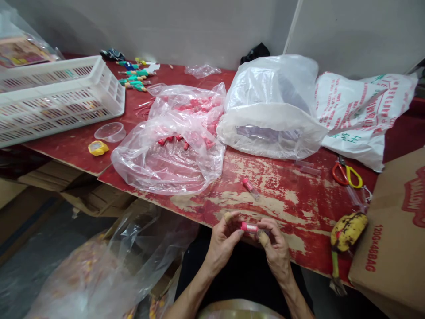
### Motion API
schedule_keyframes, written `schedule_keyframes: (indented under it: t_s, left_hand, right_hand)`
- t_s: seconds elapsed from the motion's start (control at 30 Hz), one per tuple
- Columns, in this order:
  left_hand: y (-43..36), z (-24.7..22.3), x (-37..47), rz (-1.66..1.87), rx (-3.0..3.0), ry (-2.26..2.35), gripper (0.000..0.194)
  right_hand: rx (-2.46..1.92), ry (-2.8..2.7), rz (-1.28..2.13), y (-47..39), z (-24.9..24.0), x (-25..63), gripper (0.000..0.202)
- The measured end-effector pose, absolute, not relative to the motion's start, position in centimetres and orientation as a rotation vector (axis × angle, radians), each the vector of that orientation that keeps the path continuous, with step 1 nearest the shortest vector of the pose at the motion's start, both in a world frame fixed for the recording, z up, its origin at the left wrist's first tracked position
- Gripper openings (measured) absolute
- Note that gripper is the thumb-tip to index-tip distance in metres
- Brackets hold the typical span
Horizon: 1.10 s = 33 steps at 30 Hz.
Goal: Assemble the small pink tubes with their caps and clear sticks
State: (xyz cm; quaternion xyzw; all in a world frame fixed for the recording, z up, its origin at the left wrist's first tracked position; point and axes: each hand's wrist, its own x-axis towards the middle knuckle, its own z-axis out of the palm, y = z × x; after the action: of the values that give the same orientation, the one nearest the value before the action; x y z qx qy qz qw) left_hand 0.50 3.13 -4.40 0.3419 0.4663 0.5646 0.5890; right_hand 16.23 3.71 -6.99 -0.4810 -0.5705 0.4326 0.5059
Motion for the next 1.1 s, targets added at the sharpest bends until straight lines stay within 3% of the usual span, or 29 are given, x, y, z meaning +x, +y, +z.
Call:
schedule_keyframes:
  t_s: [0.3, 0.73, 0.93, 1.1]
  left_hand:
    - [3.23, -4.66, 0.38, 1.301, 0.770, 1.168, 0.031]
    - [2.99, -4.17, 0.35, 1.344, 0.794, 1.126, 0.045]
    - [3.23, -4.68, 0.24, 1.232, 0.838, 1.220, 0.031]
    - [3.06, -4.28, 0.49, 1.311, 0.799, 1.086, 0.035]
  right_hand:
    - [-1.202, -1.387, 1.070, 3.48, -7.32, 16.26, 0.015]
    - [-1.179, -1.369, 1.066, 3.56, -7.31, 16.13, 0.012]
    - [-1.169, -1.399, 1.037, 3.64, -7.25, 16.21, 0.013]
    - [-1.170, -1.358, 1.027, 3.77, -6.82, 16.05, 0.012]
